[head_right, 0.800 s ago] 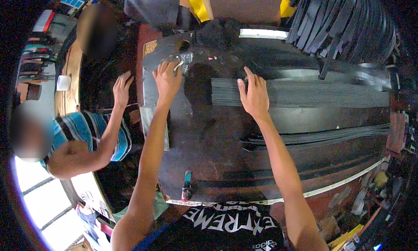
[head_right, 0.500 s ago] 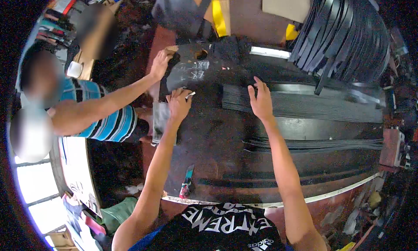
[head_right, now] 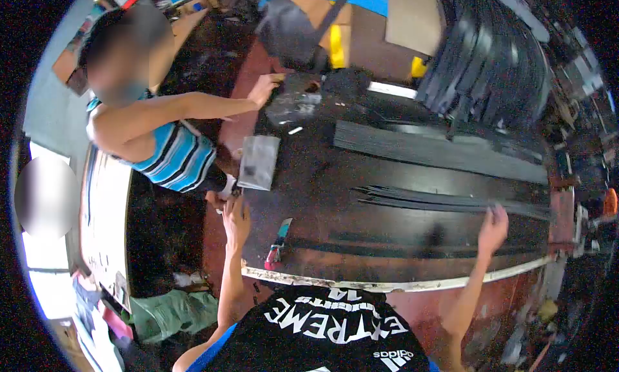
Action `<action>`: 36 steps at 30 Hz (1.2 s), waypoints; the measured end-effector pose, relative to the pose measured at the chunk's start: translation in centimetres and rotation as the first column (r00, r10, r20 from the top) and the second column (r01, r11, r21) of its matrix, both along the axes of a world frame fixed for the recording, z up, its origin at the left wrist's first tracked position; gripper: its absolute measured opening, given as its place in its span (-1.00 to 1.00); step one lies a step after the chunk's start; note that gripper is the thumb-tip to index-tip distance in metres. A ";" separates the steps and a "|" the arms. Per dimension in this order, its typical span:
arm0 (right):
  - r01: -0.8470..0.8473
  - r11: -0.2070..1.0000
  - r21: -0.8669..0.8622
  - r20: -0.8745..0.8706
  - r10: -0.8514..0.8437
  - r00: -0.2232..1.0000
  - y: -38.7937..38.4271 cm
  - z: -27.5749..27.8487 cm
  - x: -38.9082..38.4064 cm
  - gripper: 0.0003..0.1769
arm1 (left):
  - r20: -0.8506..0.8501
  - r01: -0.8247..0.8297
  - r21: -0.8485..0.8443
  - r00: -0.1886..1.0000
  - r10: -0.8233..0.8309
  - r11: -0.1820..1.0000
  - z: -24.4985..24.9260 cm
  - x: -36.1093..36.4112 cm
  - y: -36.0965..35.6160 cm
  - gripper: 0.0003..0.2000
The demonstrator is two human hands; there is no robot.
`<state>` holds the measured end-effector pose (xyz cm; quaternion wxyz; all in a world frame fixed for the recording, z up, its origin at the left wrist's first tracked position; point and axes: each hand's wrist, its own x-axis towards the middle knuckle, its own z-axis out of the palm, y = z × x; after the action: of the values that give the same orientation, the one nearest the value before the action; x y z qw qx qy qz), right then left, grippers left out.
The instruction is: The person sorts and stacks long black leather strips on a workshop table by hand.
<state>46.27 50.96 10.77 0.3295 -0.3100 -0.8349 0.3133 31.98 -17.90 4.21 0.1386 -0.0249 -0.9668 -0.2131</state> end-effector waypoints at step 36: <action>-0.553 0.799 0.238 0.407 0.435 0.803 -16.5 -8.6 16.7 -0.55 | -0.026 0.222 0.027 0.975 -0.221 0.975 -2.7 21.5 15.0 -0.69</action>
<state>62.96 34.46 2.17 0.1384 -0.0636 -0.9716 0.1812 53.44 -2.88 1.46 0.1254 -0.1329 -0.9531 -0.2412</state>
